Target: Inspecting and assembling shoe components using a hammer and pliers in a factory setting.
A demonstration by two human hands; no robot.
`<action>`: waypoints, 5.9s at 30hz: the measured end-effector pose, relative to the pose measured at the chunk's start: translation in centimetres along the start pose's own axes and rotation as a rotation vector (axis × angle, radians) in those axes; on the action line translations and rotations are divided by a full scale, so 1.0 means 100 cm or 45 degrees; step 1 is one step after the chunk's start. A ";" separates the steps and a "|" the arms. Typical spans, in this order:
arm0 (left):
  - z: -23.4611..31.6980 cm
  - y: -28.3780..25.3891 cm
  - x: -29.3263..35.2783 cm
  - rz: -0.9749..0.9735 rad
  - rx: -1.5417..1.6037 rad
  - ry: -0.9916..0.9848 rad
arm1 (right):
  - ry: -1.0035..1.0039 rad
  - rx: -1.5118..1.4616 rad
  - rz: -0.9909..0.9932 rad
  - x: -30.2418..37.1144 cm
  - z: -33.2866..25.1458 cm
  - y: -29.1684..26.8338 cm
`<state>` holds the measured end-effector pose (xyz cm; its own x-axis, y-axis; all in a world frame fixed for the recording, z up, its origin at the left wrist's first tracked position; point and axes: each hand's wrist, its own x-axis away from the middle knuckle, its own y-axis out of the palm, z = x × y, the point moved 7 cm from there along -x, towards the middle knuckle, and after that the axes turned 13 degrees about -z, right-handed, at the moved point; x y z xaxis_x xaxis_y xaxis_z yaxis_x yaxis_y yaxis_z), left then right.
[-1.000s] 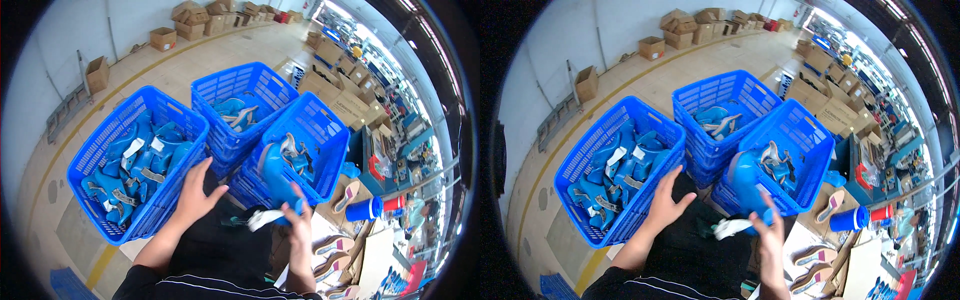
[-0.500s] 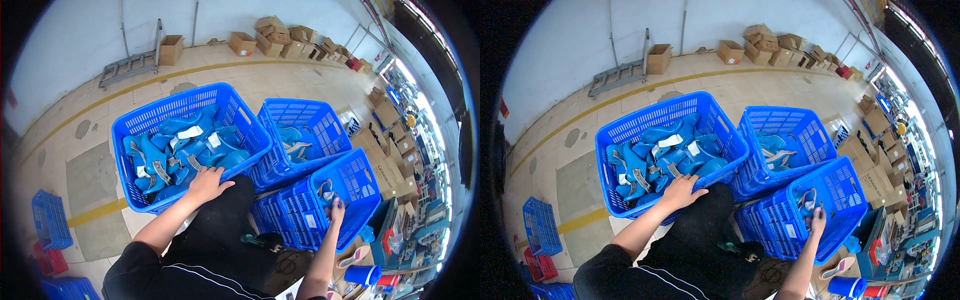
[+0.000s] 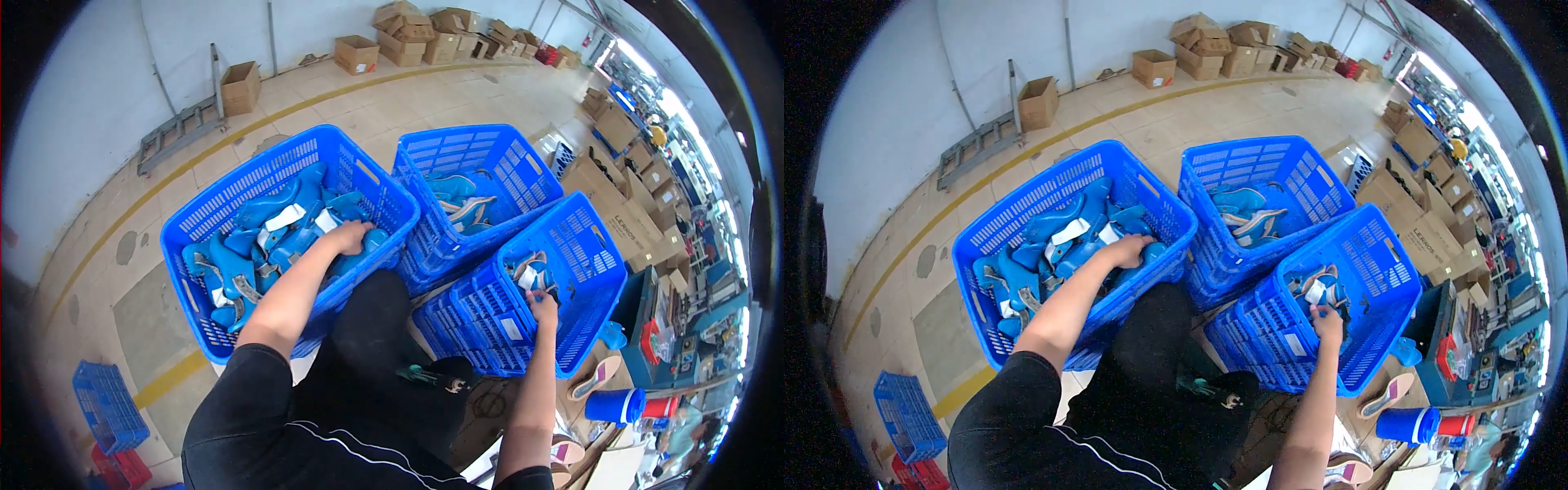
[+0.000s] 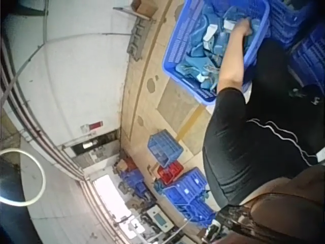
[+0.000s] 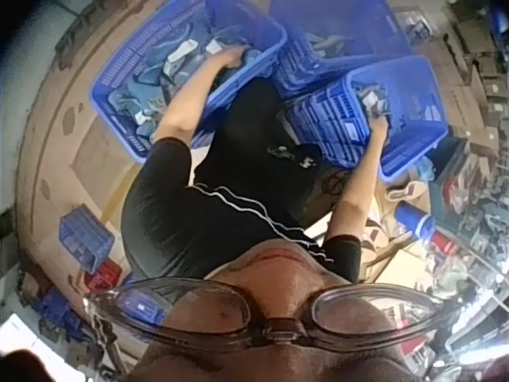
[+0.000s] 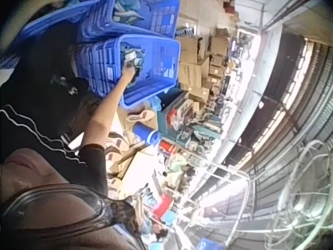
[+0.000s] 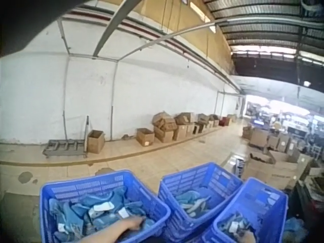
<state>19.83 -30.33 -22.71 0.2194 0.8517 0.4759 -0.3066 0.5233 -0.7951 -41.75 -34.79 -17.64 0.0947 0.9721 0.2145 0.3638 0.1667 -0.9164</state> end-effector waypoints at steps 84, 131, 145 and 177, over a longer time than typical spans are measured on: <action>0.320 0.060 0.187 -0.061 2.048 1.269 | -0.743 -0.452 0.071 0.359 -0.108 -0.014; 0.278 0.071 0.223 -0.098 2.626 0.948 | -0.203 -1.623 0.226 0.370 -0.115 -0.020; 0.269 0.078 0.228 -0.110 2.532 0.897 | -0.498 -0.443 -0.127 0.370 -0.139 -0.048; 0.335 -0.038 0.247 -0.099 -0.083 1.102 | -0.621 -1.114 -0.157 0.343 -0.090 -0.028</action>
<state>-4.66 -10.27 4.67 0.8724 0.4790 0.0977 -0.2139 0.5538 -0.8047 -31.16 -3.39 -4.67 -0.3076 0.9502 -0.0498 0.9162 0.2816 -0.2852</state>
